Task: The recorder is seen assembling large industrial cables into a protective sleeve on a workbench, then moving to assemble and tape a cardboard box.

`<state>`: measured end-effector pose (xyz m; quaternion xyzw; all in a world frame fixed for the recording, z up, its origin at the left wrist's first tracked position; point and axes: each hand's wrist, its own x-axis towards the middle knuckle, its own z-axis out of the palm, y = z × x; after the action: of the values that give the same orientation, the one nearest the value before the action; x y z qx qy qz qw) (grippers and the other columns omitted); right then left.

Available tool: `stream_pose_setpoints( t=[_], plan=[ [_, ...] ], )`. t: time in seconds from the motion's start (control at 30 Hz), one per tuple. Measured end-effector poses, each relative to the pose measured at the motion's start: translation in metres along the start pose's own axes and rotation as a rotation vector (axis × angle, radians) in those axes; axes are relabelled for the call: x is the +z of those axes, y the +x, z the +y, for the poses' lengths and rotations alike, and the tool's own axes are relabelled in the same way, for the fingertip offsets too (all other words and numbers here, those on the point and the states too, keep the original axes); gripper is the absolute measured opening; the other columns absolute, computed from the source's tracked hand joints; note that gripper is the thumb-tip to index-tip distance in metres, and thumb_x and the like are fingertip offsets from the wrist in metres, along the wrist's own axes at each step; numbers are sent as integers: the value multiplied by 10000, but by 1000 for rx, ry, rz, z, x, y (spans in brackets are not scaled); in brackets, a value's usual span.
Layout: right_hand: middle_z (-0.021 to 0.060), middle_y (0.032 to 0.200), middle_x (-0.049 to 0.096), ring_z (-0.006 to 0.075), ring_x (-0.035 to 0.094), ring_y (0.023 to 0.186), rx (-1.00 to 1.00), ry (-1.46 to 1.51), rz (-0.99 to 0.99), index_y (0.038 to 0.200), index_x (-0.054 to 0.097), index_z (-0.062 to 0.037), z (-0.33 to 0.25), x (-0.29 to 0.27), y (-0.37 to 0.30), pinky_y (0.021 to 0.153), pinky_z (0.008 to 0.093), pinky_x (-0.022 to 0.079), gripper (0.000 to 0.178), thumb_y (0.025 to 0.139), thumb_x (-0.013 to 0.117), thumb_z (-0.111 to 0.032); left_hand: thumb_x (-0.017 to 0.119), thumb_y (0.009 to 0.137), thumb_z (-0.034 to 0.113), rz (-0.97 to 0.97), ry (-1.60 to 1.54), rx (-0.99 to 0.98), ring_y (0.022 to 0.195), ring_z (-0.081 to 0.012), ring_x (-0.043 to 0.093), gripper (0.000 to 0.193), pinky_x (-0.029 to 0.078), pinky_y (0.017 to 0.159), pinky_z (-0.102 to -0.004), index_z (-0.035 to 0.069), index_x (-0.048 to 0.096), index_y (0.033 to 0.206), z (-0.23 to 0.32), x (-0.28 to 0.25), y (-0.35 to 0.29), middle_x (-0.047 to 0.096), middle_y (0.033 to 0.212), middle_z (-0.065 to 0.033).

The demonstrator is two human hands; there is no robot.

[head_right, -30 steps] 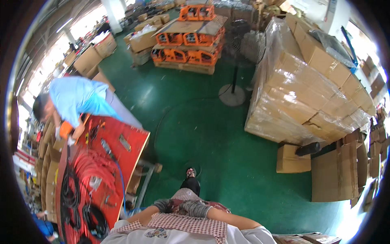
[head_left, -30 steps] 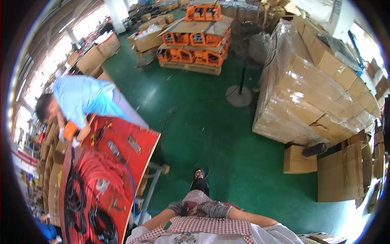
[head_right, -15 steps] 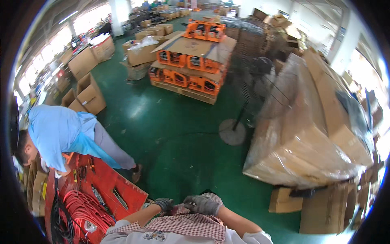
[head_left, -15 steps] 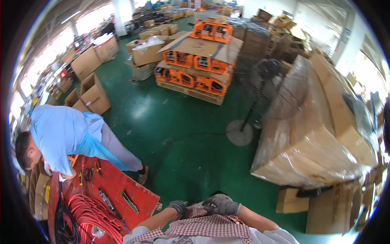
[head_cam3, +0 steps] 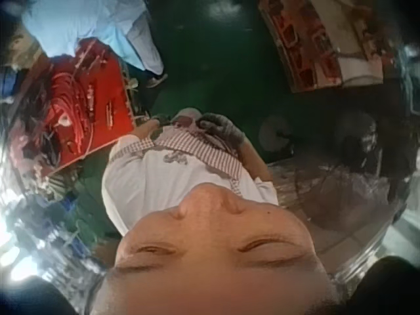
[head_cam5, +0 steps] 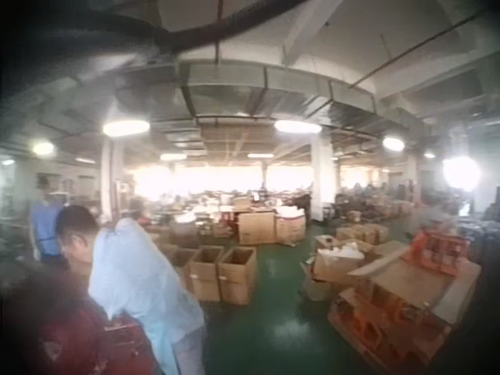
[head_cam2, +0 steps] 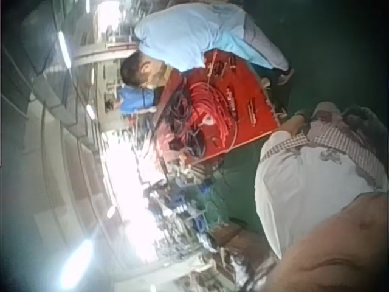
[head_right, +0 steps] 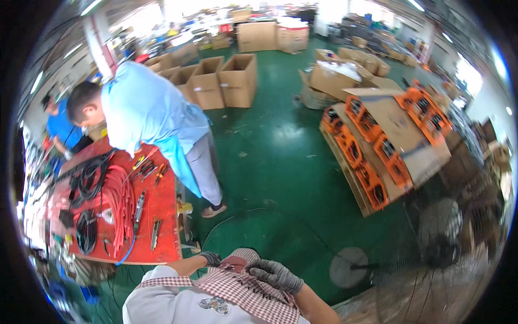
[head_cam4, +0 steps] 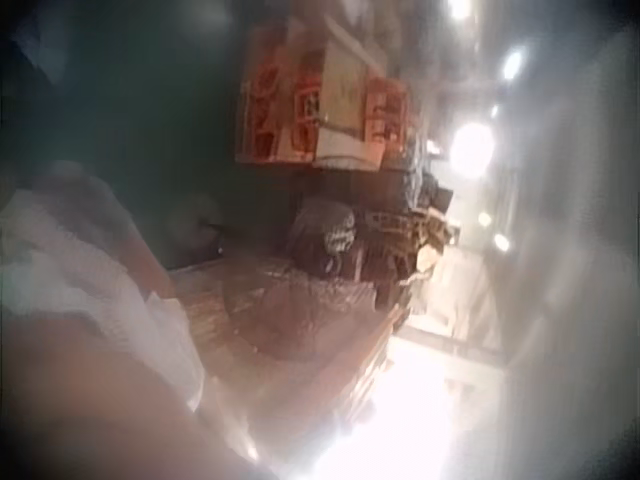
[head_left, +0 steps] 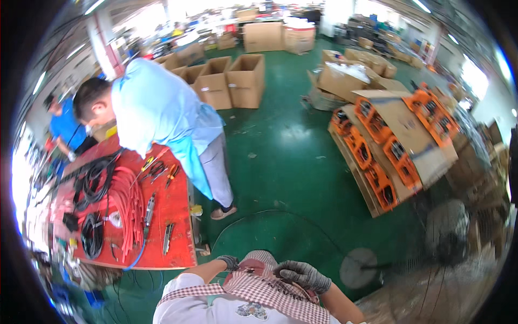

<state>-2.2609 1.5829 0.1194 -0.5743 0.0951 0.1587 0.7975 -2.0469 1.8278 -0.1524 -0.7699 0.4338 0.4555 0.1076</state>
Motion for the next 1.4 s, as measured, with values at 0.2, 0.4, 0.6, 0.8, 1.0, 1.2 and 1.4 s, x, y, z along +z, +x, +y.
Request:
stream_pose_setpoints(
  t=[0.2, 0.4, 0.6, 0.8, 1.0, 1.2, 1.4],
  plan=[
    [93, 1065, 546, 166, 489, 1016, -107, -204, -436, 1135, 499, -36, -53, -75, 63, 889, 288, 377, 331, 866, 508, -229, 520, 765, 358, 135, -712, -221, 764, -263, 597, 311, 445, 677, -378, 111, 633, 917, 17, 19, 39, 628, 861, -138],
    [121, 1094, 538, 211, 488, 1043, -50, -551, -448, 1148, 497, -57, -116, -146, 162, 903, 307, 372, 400, 857, 499, -331, 437, 815, 345, 347, -534, -170, 971, -226, 547, 345, 437, 783, -351, 122, 574, 1040, 2, -47, 129, 584, 1036, -111],
    [118, 1019, 584, 188, 544, 944, 201, -645, -173, 1081, 540, -25, -180, -223, 213, 846, 283, 416, 348, 837, 545, -273, 348, 855, 313, 355, -362, -148, 1021, -261, 516, 351, 408, 849, -344, 132, 542, 1084, -14, -86, 172, 560, 1083, -104],
    [70, 936, 601, 125, 546, 875, 269, -195, -113, 1024, 554, 10, -177, -315, 274, 772, 250, 438, 293, 831, 565, -209, 404, 839, 287, 365, -1218, -470, 990, -272, 533, 314, 423, 816, -355, 109, 562, 1044, 13, -202, 174, 573, 1049, -113],
    [106, 932, 605, 173, 564, 886, 97, -672, -684, 1036, 561, -23, -214, -399, 397, 808, 280, 427, 329, 836, 546, -283, 435, 814, 342, 220, -994, -713, 1051, -295, 500, 383, 397, 891, -405, 141, 526, 1127, 47, -235, 180, 478, 1210, -114],
    [92, 946, 599, 150, 554, 878, 306, -619, -548, 1047, 553, -15, -320, -484, 498, 799, 274, 430, 304, 818, 570, -215, 469, 778, 373, 442, -1087, -752, 1017, -268, 526, 416, 428, 837, -365, 139, 546, 1113, 90, -351, 221, 530, 1150, -104],
    [64, 942, 599, 117, 538, 885, 356, -662, -774, 1044, 558, -19, -395, -483, 581, 797, 259, 425, 270, 824, 563, -177, 567, 712, 283, 430, -1633, -886, 976, -278, 544, 286, 446, 748, -395, 89, 621, 915, 75, -508, 252, 574, 1021, -162]
  ],
)
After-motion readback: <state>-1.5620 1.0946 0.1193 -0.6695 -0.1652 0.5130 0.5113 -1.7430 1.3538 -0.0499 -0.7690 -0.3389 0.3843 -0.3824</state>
